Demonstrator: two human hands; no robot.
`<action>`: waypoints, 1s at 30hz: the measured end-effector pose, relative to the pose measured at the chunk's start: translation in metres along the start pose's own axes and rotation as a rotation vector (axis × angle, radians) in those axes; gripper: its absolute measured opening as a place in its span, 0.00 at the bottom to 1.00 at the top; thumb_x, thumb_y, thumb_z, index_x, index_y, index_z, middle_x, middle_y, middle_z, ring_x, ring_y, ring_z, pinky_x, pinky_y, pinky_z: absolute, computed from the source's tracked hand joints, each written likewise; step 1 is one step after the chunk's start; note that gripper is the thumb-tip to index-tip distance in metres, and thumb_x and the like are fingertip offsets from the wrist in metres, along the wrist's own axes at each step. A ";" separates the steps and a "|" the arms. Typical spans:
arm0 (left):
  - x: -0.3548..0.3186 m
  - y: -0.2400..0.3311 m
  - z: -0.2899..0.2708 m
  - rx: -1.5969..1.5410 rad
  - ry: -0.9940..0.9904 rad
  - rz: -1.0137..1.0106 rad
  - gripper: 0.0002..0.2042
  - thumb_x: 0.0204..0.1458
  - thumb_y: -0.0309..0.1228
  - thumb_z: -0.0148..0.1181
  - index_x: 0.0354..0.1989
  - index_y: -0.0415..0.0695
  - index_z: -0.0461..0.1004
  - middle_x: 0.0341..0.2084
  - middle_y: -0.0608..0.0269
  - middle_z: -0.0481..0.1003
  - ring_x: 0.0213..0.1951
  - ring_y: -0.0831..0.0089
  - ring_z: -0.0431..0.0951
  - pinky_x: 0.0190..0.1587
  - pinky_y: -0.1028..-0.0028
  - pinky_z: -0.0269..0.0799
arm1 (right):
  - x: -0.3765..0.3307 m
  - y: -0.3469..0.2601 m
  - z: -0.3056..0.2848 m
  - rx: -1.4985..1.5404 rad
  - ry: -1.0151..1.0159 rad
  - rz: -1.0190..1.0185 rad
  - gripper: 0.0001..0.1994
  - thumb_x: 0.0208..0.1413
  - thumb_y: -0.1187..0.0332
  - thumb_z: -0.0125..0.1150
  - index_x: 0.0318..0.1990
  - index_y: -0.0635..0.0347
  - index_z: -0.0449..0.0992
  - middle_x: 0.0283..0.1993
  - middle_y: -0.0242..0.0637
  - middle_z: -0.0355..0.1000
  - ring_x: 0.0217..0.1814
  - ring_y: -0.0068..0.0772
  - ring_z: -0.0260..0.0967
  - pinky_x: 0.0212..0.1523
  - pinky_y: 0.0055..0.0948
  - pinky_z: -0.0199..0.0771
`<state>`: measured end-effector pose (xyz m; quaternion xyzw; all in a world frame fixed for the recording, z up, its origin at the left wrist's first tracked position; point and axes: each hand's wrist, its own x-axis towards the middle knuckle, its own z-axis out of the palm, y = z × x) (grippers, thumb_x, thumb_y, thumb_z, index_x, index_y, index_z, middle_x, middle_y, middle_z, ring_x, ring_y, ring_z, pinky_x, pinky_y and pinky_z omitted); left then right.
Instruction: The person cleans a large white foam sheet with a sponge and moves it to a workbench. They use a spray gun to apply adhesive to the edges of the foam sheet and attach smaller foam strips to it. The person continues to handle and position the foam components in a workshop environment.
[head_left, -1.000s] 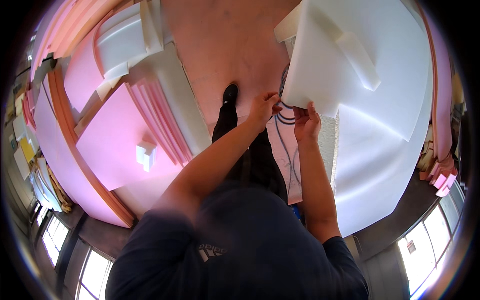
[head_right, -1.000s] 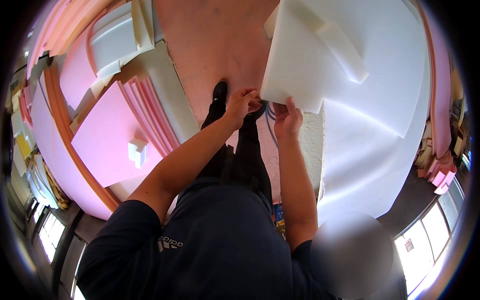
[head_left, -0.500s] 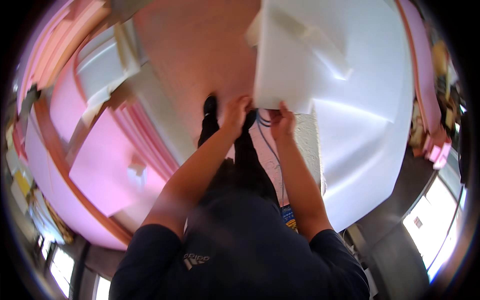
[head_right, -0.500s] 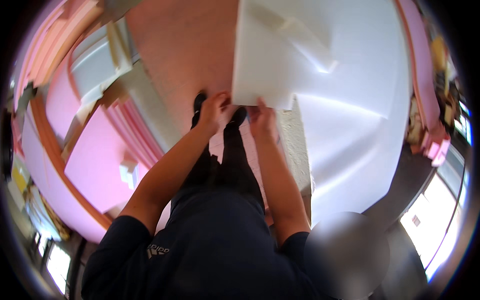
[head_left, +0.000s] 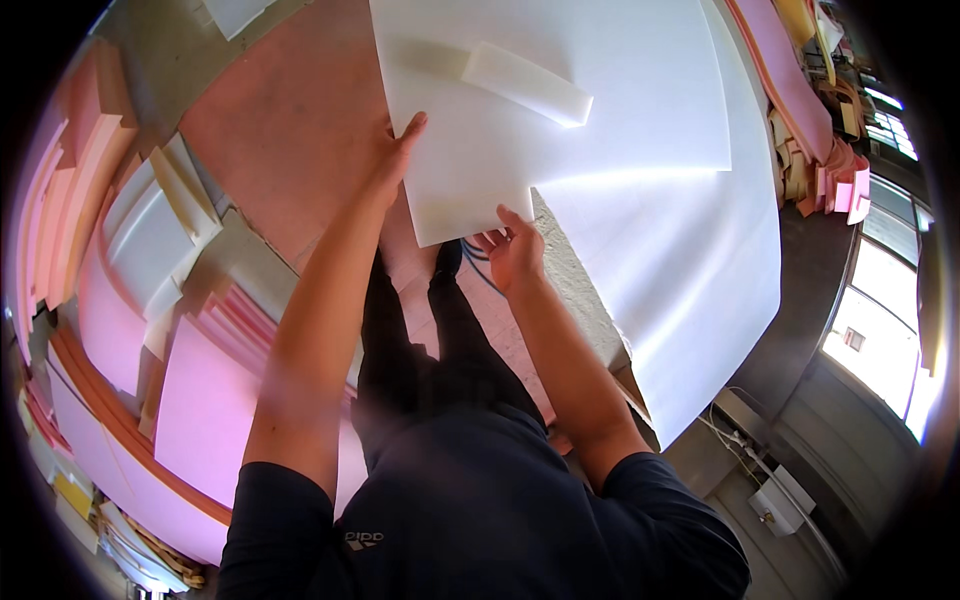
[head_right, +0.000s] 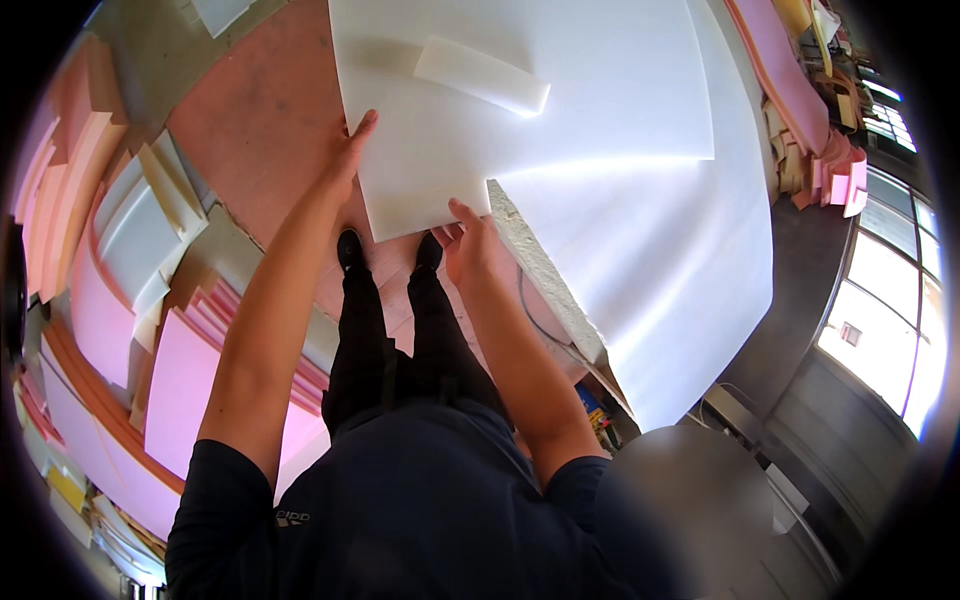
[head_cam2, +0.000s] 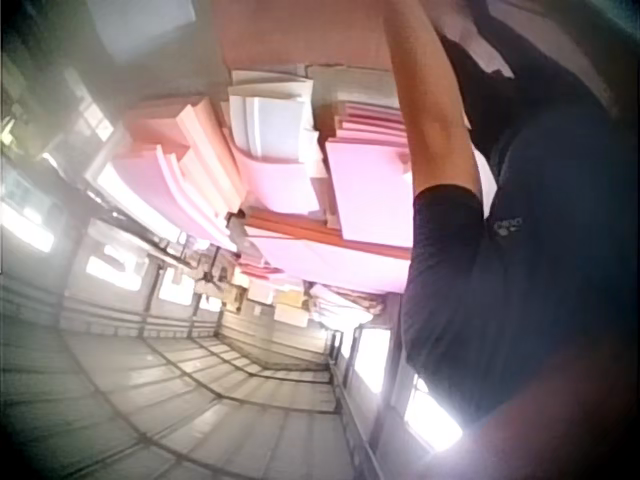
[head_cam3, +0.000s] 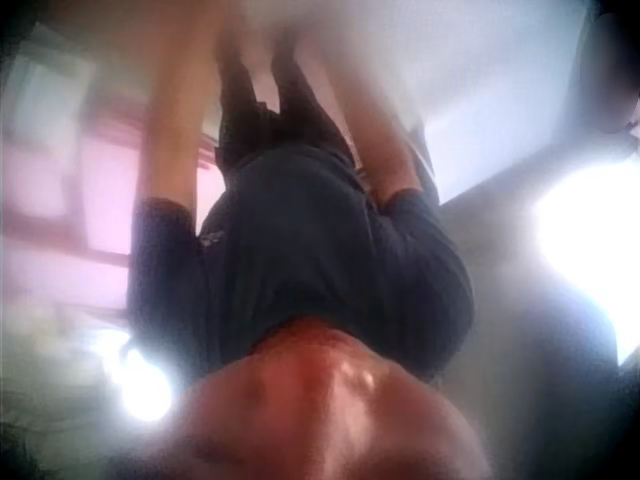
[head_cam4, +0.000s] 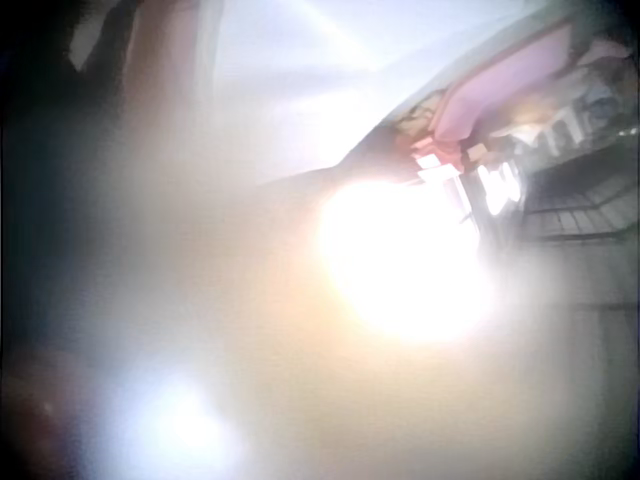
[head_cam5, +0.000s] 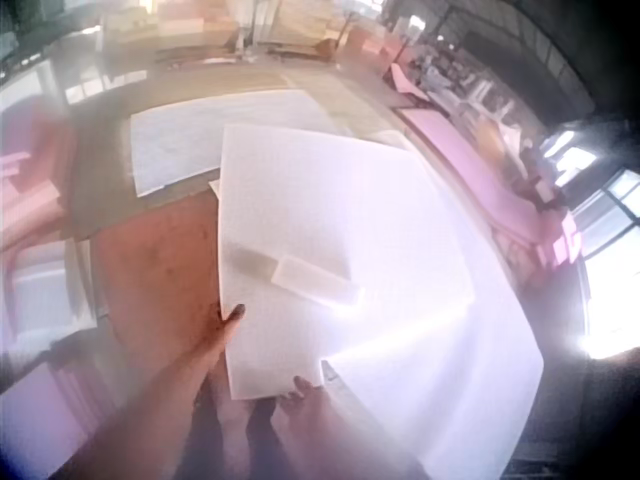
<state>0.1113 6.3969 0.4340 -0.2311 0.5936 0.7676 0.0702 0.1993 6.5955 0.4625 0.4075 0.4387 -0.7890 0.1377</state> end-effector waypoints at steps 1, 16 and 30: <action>0.007 -0.002 0.001 0.040 -0.012 0.015 0.32 0.53 0.48 0.64 0.59 0.36 0.66 0.52 0.53 0.73 0.54 0.64 0.72 0.56 0.65 0.66 | 0.003 -0.007 0.007 0.016 0.011 0.047 0.22 0.56 0.66 0.56 0.57 0.63 0.64 0.56 0.42 0.65 0.59 0.45 0.64 0.55 0.51 0.67; 0.007 -0.018 -0.003 0.061 -0.037 -0.009 0.33 0.53 0.54 0.62 0.57 0.38 0.68 0.50 0.54 0.74 0.53 0.62 0.72 0.55 0.62 0.67 | -0.024 0.028 0.025 0.224 0.038 0.443 0.32 0.56 0.58 0.56 0.65 0.61 0.54 0.69 0.46 0.50 0.72 0.47 0.46 0.70 0.50 0.44; 0.009 -0.017 -0.004 0.128 -0.016 0.102 0.19 0.56 0.42 0.61 0.46 0.36 0.74 0.38 0.56 0.78 0.40 0.67 0.77 0.42 0.64 0.72 | -0.011 0.031 0.075 0.432 0.076 0.364 0.27 0.56 0.60 0.47 0.63 0.56 0.60 0.63 0.40 0.61 0.66 0.49 0.58 0.64 0.54 0.56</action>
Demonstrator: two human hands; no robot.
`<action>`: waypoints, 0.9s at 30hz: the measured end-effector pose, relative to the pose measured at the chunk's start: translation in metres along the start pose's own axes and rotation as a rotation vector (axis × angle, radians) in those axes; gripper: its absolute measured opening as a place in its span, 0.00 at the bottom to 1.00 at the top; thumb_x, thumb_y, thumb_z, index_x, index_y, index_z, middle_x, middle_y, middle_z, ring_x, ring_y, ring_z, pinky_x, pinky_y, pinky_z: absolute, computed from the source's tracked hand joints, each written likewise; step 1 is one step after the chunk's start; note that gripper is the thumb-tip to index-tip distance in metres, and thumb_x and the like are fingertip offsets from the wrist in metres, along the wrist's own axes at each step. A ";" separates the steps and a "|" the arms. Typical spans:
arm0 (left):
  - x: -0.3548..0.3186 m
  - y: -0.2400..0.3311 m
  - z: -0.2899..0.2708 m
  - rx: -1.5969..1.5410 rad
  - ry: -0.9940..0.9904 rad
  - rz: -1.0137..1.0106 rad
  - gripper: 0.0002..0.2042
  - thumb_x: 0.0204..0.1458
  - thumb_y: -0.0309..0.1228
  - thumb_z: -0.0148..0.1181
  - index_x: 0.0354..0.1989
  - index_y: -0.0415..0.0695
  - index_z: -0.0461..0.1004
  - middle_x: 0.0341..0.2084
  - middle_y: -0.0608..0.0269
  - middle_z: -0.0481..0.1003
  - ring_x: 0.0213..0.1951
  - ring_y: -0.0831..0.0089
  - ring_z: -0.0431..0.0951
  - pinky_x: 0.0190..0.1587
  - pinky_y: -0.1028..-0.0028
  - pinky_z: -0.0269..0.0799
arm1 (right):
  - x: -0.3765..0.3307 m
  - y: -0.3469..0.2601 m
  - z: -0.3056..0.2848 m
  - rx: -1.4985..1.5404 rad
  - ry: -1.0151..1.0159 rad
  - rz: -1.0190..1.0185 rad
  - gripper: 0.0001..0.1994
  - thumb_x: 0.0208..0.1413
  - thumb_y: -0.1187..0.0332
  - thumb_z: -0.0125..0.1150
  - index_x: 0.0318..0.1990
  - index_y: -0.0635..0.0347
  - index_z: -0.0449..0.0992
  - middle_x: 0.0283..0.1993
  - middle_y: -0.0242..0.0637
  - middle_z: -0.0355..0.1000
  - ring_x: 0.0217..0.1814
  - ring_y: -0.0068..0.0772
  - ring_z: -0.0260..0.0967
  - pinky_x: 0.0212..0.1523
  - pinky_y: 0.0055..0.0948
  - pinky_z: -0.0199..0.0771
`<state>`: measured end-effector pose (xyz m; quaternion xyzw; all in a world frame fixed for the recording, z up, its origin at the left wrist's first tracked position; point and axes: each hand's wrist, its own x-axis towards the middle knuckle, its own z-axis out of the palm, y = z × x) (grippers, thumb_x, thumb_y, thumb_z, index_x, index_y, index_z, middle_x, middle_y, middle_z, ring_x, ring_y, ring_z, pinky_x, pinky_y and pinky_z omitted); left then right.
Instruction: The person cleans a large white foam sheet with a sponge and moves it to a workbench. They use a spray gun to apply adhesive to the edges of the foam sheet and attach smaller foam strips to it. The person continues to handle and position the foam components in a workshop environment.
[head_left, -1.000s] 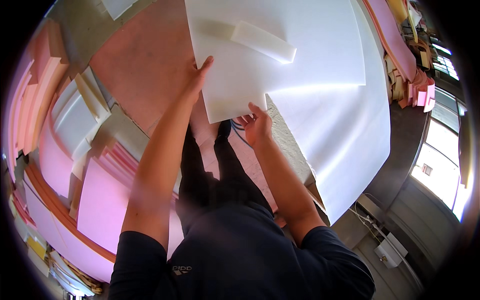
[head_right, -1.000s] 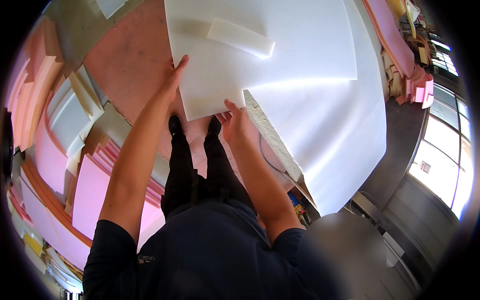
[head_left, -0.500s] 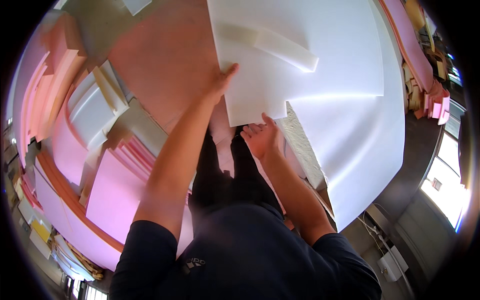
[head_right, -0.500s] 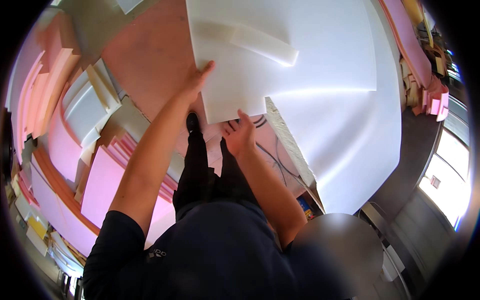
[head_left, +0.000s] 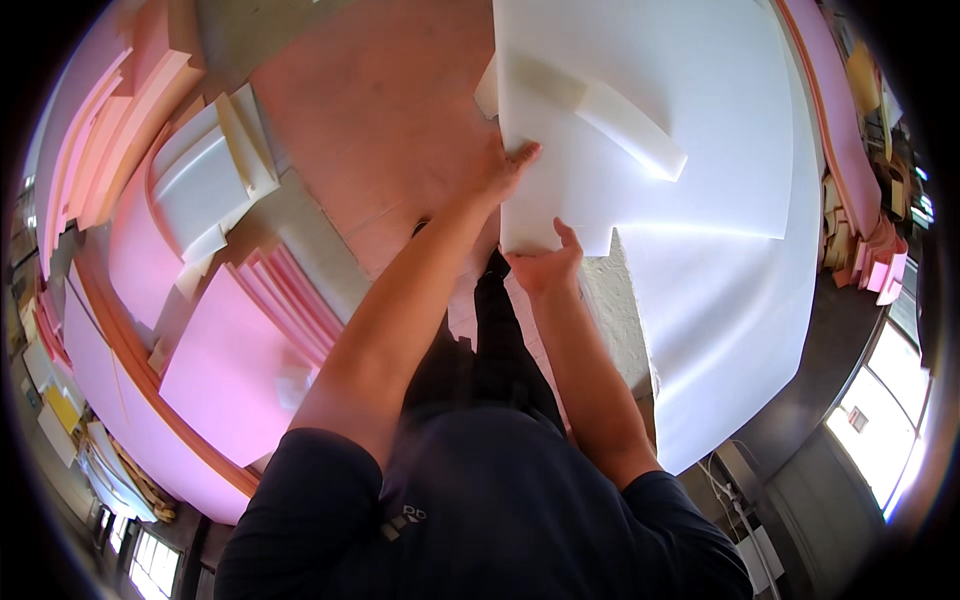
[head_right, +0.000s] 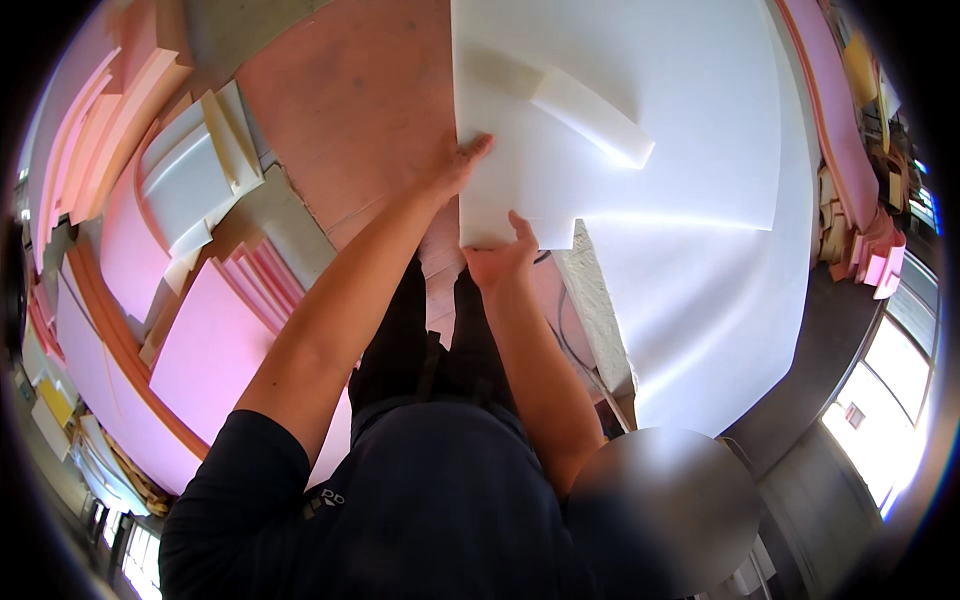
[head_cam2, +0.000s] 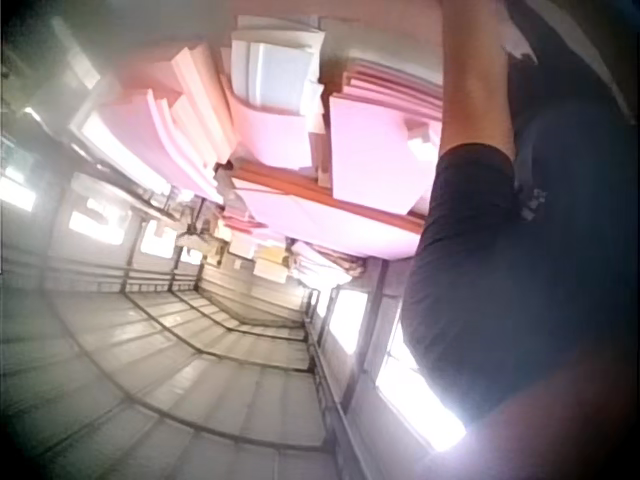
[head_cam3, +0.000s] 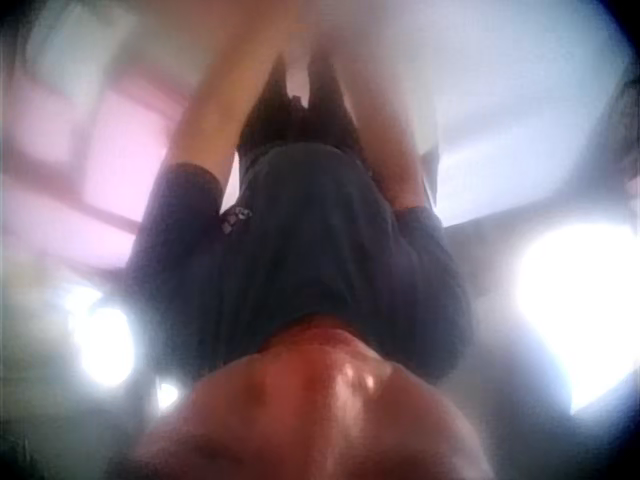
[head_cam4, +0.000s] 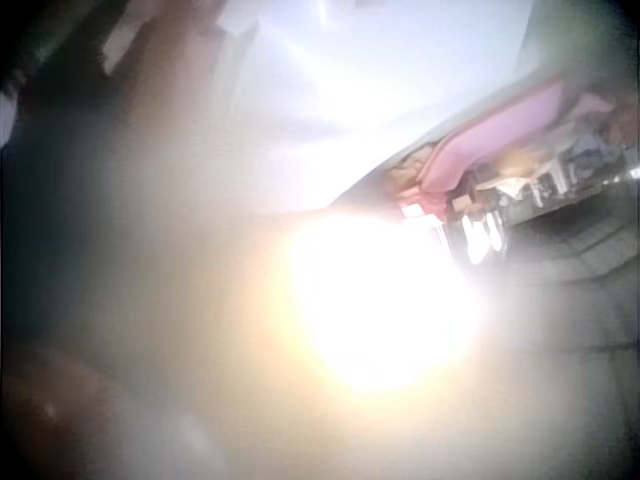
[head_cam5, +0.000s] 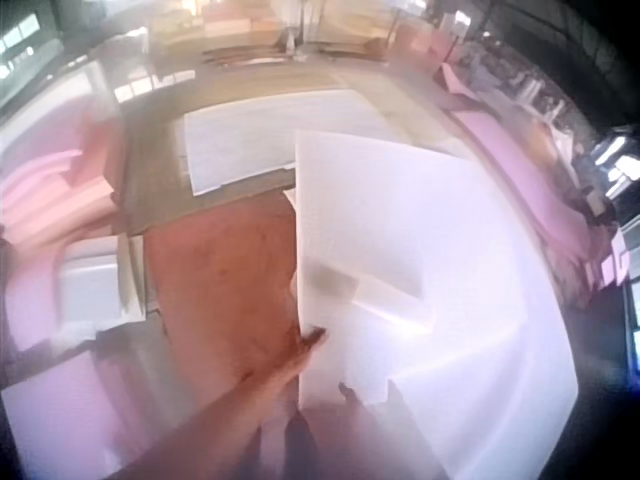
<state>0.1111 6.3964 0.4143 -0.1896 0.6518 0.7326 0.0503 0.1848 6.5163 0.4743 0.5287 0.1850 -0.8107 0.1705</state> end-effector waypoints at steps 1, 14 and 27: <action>0.001 -0.001 0.002 -0.054 -0.004 -0.011 0.19 0.56 0.41 0.61 0.46 0.36 0.74 0.38 0.56 0.78 0.40 0.66 0.77 0.42 0.64 0.72 | -0.006 0.000 -0.006 -0.075 0.032 -0.030 0.27 0.55 0.59 0.48 0.63 0.56 0.59 0.63 0.40 0.61 0.66 0.49 0.58 0.65 0.54 0.55; 0.002 -0.017 -0.017 0.011 -0.050 0.004 0.25 0.53 0.39 0.63 0.55 0.35 0.69 0.49 0.49 0.74 0.47 0.66 0.74 0.51 0.65 0.70 | -0.029 -0.057 -0.042 -0.836 0.137 0.050 0.27 0.58 0.52 0.57 0.59 0.61 0.67 0.53 0.47 0.71 0.50 0.44 0.72 0.49 0.41 0.72; -0.212 0.393 -0.145 0.495 -0.088 1.343 0.31 0.47 0.28 0.66 0.59 0.55 0.60 0.46 0.56 0.76 0.42 0.61 0.79 0.55 0.50 0.68 | 0.005 -0.152 0.111 -2.270 0.518 -1.390 0.39 0.46 0.72 0.62 0.69 0.52 0.54 0.71 0.35 0.56 0.77 0.42 0.43 0.74 0.47 0.39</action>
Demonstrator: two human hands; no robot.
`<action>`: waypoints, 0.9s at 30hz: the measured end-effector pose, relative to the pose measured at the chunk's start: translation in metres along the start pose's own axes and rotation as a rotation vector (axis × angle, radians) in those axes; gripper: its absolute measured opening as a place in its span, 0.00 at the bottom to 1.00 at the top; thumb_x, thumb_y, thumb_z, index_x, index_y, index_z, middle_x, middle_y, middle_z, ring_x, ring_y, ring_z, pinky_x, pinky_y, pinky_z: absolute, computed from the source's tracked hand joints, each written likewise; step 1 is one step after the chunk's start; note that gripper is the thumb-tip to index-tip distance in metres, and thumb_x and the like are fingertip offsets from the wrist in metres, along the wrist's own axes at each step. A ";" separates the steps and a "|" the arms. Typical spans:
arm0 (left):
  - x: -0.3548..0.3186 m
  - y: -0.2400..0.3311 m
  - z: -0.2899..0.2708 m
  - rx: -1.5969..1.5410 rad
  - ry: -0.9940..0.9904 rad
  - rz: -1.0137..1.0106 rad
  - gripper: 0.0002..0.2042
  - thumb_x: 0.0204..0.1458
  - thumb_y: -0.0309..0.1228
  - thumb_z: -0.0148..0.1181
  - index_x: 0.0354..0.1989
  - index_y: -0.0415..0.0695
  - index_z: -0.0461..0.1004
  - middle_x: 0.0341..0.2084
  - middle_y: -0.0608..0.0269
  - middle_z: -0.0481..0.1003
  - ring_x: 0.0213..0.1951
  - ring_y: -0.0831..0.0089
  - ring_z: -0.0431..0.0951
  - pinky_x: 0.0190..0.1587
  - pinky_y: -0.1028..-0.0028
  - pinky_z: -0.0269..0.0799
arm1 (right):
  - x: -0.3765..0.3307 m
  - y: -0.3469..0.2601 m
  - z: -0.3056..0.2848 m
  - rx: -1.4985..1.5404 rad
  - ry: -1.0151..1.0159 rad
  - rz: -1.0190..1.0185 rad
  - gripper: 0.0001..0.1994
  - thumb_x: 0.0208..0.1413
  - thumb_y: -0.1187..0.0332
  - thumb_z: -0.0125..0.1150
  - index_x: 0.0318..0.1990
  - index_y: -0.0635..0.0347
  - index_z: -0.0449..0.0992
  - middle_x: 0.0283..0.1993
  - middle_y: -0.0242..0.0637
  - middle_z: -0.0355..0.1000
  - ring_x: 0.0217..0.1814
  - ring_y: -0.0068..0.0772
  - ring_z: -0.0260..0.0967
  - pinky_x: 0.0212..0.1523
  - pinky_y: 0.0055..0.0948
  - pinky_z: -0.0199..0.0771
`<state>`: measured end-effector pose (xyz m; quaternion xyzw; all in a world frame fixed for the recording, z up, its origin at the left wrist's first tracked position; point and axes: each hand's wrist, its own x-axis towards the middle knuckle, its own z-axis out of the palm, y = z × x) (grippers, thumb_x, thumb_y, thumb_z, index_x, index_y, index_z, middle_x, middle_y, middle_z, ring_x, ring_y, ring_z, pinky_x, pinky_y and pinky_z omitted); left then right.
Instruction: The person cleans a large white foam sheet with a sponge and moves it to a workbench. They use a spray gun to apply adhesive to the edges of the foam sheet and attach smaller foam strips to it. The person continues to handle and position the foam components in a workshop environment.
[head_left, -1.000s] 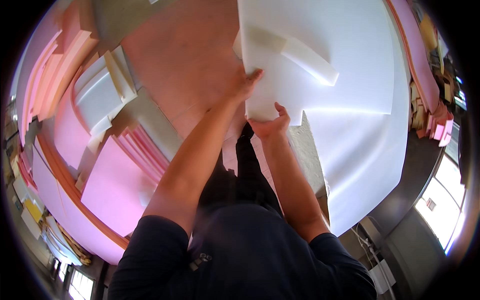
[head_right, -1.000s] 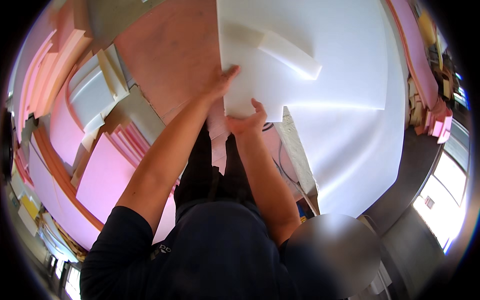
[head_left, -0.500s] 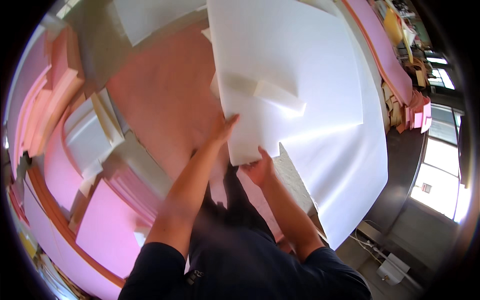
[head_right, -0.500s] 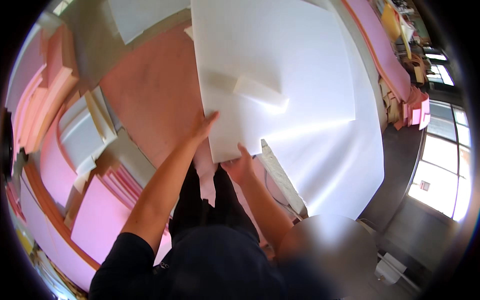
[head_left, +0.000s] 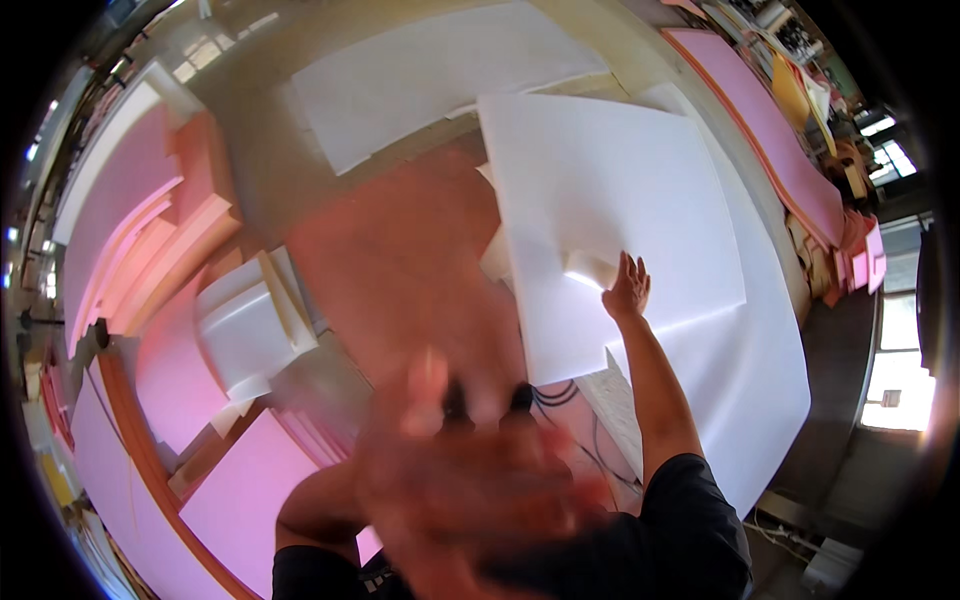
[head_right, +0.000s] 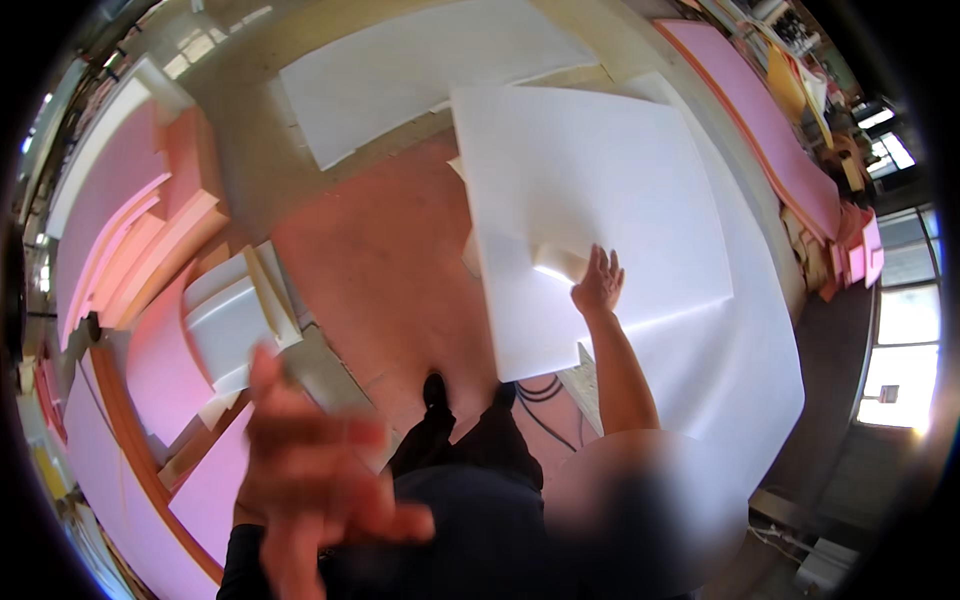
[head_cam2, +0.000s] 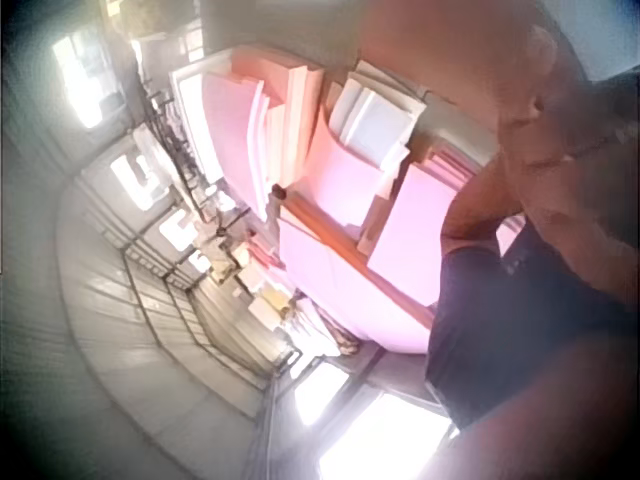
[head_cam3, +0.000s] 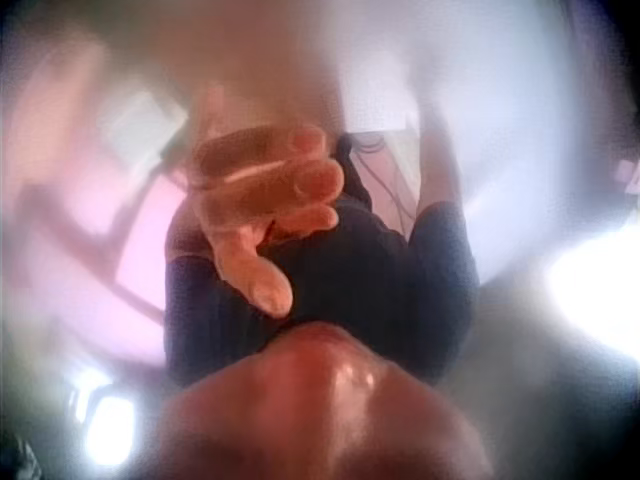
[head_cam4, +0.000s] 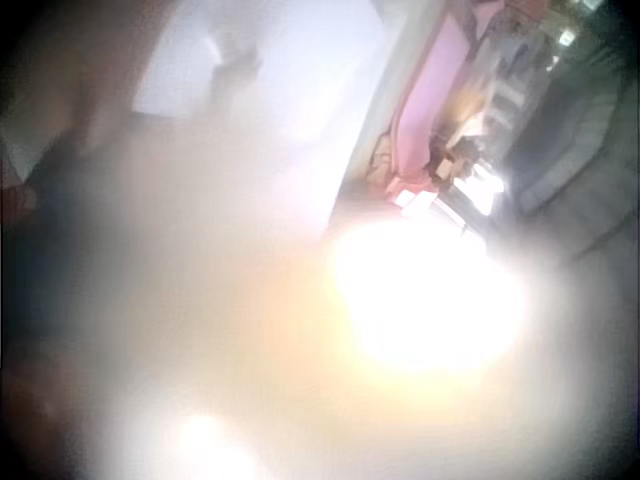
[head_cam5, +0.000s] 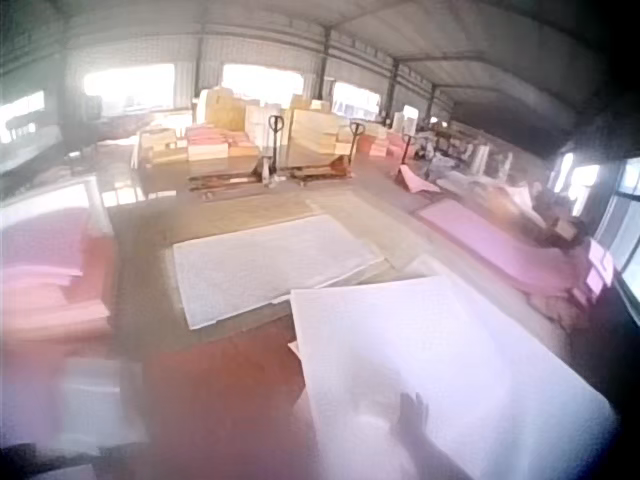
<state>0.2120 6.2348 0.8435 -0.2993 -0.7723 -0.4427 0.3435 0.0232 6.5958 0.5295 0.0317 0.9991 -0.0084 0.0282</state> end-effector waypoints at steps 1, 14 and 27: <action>0.006 0.013 -0.012 -0.008 0.077 0.082 0.33 0.49 0.30 0.65 0.63 0.56 0.56 0.48 0.59 0.76 0.43 0.60 0.79 0.54 0.52 0.69 | 0.005 0.003 0.008 -0.012 -0.058 0.021 0.37 0.47 0.71 0.61 0.68 0.52 0.56 0.70 0.36 0.57 0.76 0.42 0.44 0.74 0.48 0.39; 0.042 -0.094 -0.073 0.133 0.260 0.240 0.40 0.51 0.36 0.62 0.70 0.59 0.46 0.51 0.60 0.71 0.43 0.60 0.77 0.68 0.40 0.40 | 0.066 -0.114 -0.054 0.418 -0.021 0.184 0.25 0.40 0.61 0.68 0.47 0.61 0.72 0.46 0.45 0.75 0.50 0.47 0.71 0.52 0.42 0.70; 0.049 -0.380 -0.181 0.221 -0.016 -0.788 0.36 0.45 0.32 0.69 0.63 0.36 0.59 0.53 0.53 0.72 0.50 0.60 0.76 0.59 0.58 0.64 | 0.226 -0.484 -0.128 0.936 0.061 -0.664 0.30 0.37 0.62 0.73 0.50 0.58 0.68 0.39 0.49 0.73 0.40 0.55 0.74 0.35 0.43 0.76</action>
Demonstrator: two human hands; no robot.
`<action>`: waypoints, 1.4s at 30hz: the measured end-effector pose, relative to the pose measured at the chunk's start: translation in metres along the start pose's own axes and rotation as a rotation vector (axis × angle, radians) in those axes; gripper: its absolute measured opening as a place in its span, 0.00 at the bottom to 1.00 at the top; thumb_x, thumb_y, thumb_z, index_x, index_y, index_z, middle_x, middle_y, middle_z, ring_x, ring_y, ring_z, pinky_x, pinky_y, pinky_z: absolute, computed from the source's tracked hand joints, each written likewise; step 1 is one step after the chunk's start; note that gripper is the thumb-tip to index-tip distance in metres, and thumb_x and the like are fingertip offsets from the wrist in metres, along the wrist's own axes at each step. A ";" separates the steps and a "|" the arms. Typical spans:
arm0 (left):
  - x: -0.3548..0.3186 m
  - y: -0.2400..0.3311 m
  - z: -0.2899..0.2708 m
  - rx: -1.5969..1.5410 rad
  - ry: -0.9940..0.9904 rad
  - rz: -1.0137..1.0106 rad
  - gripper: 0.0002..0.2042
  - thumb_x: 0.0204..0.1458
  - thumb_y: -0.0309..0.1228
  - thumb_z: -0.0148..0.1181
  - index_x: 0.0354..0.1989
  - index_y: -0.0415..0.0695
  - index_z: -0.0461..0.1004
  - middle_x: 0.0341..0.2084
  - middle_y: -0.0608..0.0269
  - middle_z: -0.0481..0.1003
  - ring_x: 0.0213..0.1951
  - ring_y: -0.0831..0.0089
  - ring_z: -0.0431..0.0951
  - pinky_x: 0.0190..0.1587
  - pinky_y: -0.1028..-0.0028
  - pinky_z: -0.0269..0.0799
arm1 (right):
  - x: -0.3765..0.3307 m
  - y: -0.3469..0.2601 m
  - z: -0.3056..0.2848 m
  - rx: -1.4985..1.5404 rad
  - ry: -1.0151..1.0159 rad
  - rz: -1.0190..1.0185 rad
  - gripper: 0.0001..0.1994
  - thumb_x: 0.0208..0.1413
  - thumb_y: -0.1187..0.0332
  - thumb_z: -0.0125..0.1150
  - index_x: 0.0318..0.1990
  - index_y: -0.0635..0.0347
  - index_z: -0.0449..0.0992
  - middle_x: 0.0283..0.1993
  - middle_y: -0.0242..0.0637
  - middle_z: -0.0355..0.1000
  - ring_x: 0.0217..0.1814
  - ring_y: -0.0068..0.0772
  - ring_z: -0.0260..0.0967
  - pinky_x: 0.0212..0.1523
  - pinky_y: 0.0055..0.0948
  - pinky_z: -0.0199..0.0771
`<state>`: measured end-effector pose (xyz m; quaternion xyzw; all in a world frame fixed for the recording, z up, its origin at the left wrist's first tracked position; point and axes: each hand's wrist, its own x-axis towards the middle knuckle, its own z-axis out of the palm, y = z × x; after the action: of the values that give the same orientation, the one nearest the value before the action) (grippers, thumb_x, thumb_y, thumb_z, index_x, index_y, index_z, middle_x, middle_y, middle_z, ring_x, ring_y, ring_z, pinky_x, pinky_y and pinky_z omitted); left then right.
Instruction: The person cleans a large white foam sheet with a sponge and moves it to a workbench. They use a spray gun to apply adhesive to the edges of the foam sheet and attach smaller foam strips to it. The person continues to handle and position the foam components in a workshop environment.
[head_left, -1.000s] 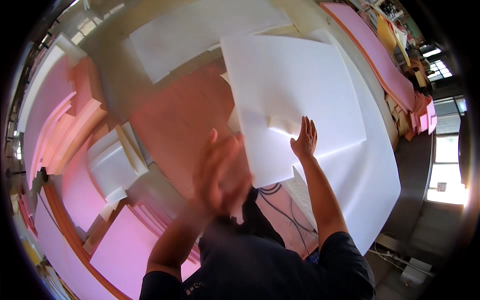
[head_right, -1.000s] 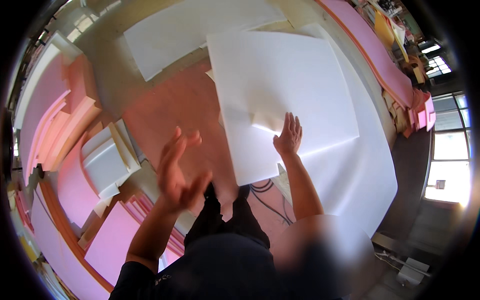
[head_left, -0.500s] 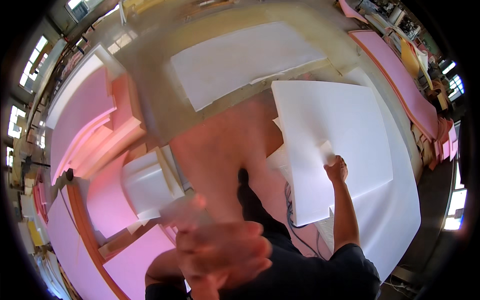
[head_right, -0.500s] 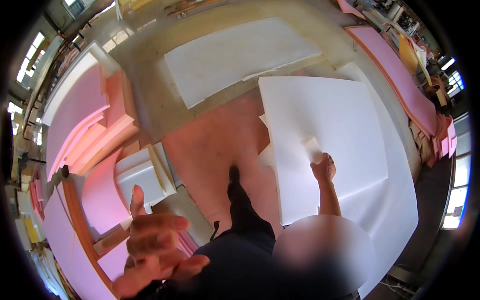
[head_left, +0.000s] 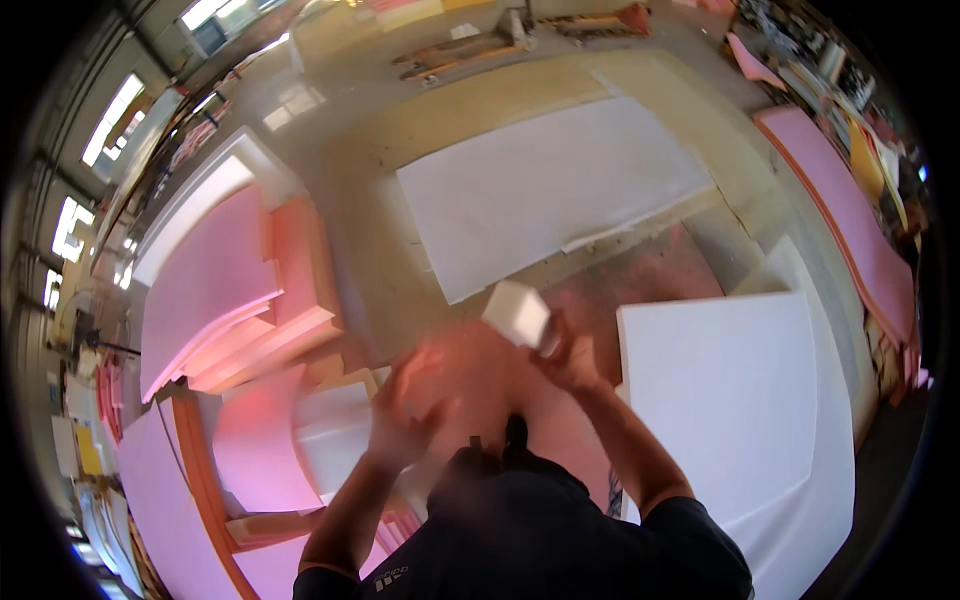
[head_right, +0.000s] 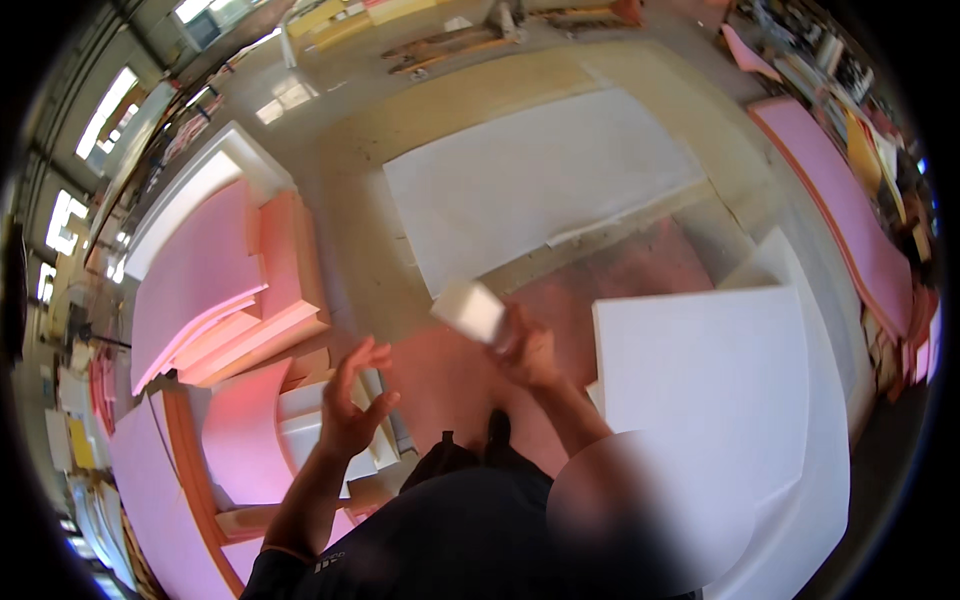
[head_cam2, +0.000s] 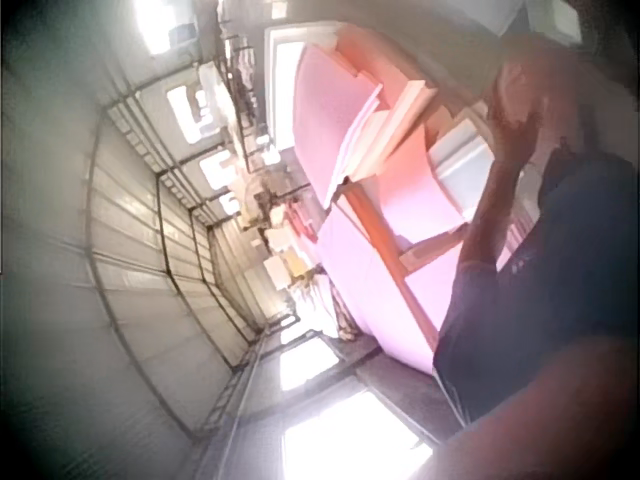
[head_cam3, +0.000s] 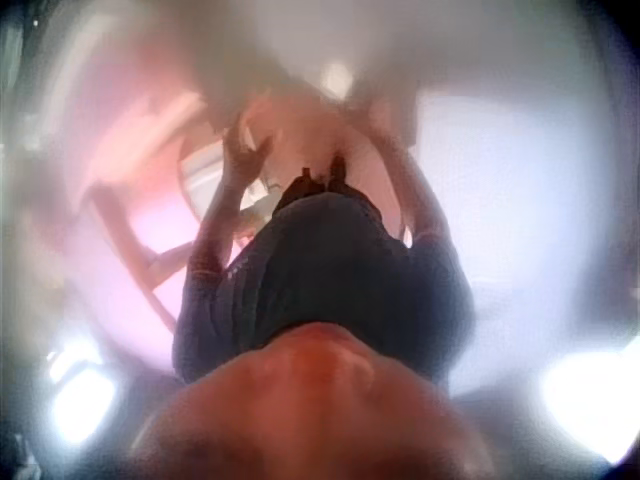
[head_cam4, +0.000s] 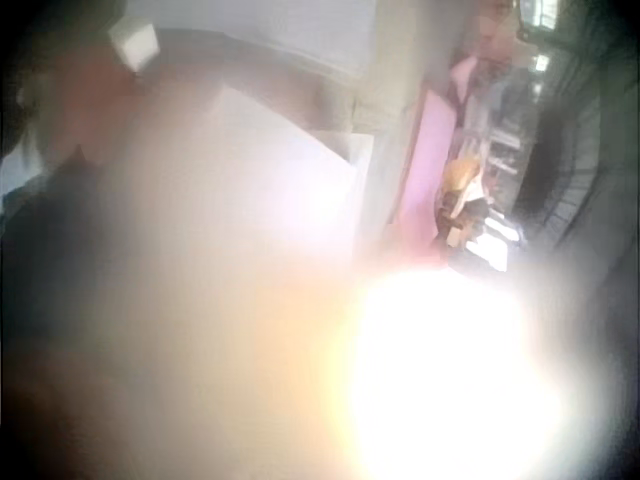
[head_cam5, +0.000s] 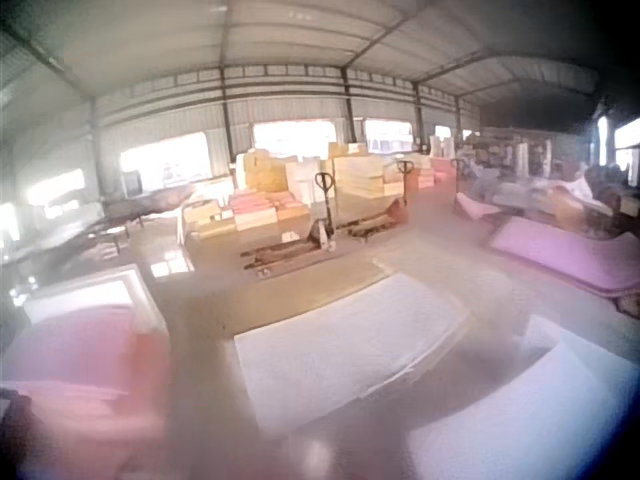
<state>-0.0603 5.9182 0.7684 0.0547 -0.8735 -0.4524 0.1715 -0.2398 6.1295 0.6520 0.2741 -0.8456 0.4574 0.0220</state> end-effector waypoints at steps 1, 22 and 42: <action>-0.003 -0.032 0.004 -0.096 0.030 -0.109 0.37 0.45 0.31 0.69 0.63 0.36 0.58 0.54 0.53 0.71 0.50 0.61 0.75 0.59 0.59 0.65 | 0.020 -0.017 0.015 -0.021 -0.045 -0.156 0.32 0.35 0.63 0.72 0.51 0.59 0.68 0.40 0.48 0.73 0.39 0.52 0.74 0.35 0.43 0.76; 0.370 -0.210 -0.095 -0.737 0.671 -0.550 0.24 0.53 0.34 0.63 0.57 0.41 0.64 0.45 0.60 0.73 0.48 0.68 0.75 0.49 0.66 0.75 | 0.515 -0.252 -0.020 0.428 -0.081 -1.358 0.22 0.45 0.63 0.70 0.51 0.51 0.76 0.53 0.29 0.75 0.55 0.35 0.73 0.57 0.33 0.72; 0.452 -0.047 0.191 -0.576 2.479 -0.367 0.22 0.57 0.46 0.55 0.53 0.45 0.65 0.49 0.58 0.71 0.51 0.65 0.70 0.51 0.63 0.67 | 0.616 0.021 0.206 0.553 -2.298 -0.179 0.30 0.59 0.60 0.60 0.65 0.63 0.60 0.56 0.44 0.68 0.55 0.35 0.69 0.52 0.33 0.72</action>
<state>-0.5528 5.9241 0.7420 0.5168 0.0178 -0.2879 0.8060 -0.7289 5.7032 0.6934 0.5780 -0.2199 0.1070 -0.7785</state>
